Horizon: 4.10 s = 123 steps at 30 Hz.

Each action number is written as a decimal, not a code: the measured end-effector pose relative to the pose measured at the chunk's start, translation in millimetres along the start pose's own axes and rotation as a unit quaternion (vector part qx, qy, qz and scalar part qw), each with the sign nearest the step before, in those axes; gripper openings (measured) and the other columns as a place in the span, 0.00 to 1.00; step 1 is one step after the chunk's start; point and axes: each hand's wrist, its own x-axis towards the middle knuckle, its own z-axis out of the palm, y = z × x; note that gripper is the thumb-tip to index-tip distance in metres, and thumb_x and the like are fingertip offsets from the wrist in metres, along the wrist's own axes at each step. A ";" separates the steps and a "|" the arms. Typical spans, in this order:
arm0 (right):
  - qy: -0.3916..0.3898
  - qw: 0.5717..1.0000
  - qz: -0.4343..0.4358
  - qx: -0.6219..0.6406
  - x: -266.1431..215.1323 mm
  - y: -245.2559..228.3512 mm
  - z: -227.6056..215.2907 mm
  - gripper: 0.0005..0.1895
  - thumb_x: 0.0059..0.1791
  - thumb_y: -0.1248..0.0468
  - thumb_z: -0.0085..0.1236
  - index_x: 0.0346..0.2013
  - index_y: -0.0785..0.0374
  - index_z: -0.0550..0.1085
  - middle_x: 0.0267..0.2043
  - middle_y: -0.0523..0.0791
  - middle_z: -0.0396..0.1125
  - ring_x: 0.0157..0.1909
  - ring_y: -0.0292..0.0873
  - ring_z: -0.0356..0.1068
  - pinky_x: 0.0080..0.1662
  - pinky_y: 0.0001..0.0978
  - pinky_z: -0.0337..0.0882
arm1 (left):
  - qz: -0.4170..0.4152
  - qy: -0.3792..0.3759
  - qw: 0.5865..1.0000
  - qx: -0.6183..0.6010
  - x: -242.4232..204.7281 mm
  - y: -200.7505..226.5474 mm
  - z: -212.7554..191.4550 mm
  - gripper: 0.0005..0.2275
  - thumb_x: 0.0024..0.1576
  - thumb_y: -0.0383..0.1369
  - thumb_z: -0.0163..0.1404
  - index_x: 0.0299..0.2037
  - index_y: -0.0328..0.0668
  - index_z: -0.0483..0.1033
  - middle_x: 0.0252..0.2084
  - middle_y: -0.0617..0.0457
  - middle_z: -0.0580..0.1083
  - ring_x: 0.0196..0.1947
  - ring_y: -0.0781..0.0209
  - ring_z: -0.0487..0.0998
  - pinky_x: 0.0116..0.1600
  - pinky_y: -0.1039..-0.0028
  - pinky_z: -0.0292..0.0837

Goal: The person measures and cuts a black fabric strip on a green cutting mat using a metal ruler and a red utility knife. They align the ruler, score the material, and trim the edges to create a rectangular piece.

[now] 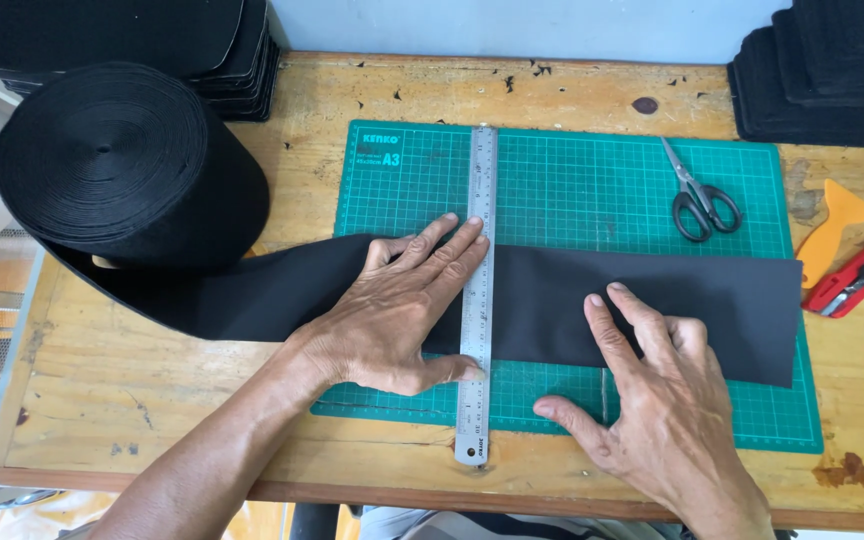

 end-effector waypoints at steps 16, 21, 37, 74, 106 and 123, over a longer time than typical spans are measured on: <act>0.000 1.000 -0.001 0.004 -0.6 0.5 1.0 0.53 0.40 0.27 0.54 0.69 0.58 0.67 0.71 0.51 0.61 0.52 0.60 0.63 0.52 0.51 0.70 | -0.005 -0.013 1.000 0.000 0.3 0.7 -1.4 0.51 0.56 0.60 0.53 0.77 0.37 0.35 0.81 0.44 0.33 0.80 0.42 0.31 0.70 0.48 0.36; -0.011 1.000 0.006 0.006 -1.3 1.1 2.1 0.54 0.39 0.26 0.54 0.70 0.57 0.66 0.72 0.51 0.60 0.53 0.60 0.63 0.52 0.51 0.70 | -0.003 -0.008 1.000 -0.011 -0.4 1.1 -2.6 0.50 0.57 0.60 0.52 0.78 0.38 0.34 0.81 0.43 0.33 0.80 0.42 0.31 0.70 0.49 0.36; 0.005 1.000 -0.003 0.011 -0.3 0.4 0.4 0.53 0.40 0.27 0.55 0.68 0.59 0.67 0.71 0.51 0.61 0.52 0.59 0.64 0.51 0.50 0.70 | 0.000 0.000 1.000 -0.023 -0.5 -0.3 -1.7 0.50 0.56 0.59 0.54 0.77 0.37 0.36 0.81 0.43 0.35 0.80 0.41 0.33 0.71 0.50 0.37; -0.010 1.000 0.005 0.009 -2.0 0.5 1.4 0.54 0.39 0.26 0.55 0.69 0.57 0.66 0.72 0.50 0.60 0.52 0.59 0.63 0.51 0.51 0.71 | 0.007 0.024 0.999 -0.026 -1.4 -2.3 1.7 0.51 0.54 0.59 0.56 0.77 0.36 0.40 0.81 0.41 0.39 0.80 0.41 0.36 0.70 0.50 0.40; 0.024 0.999 -0.043 -0.003 0.8 -3.5 -4.9 0.50 0.43 0.30 0.56 0.66 0.64 0.71 0.70 0.56 0.63 0.53 0.62 0.67 0.53 0.51 0.69 | 0.008 0.035 0.999 -0.012 -1.0 -7.1 9.3 0.53 0.53 0.62 0.58 0.77 0.37 0.41 0.81 0.42 0.39 0.80 0.41 0.37 0.72 0.50 0.38; -0.083 0.971 0.142 -0.175 3.3 -64.0 -10.3 0.80 0.22 0.04 0.37 0.77 0.47 0.56 0.73 0.56 0.59 0.59 0.56 0.64 0.46 0.51 0.68 | 0.009 0.027 0.999 -0.020 -0.8 -5.2 5.8 0.52 0.53 0.61 0.57 0.77 0.37 0.40 0.81 0.41 0.38 0.80 0.41 0.36 0.71 0.49 0.38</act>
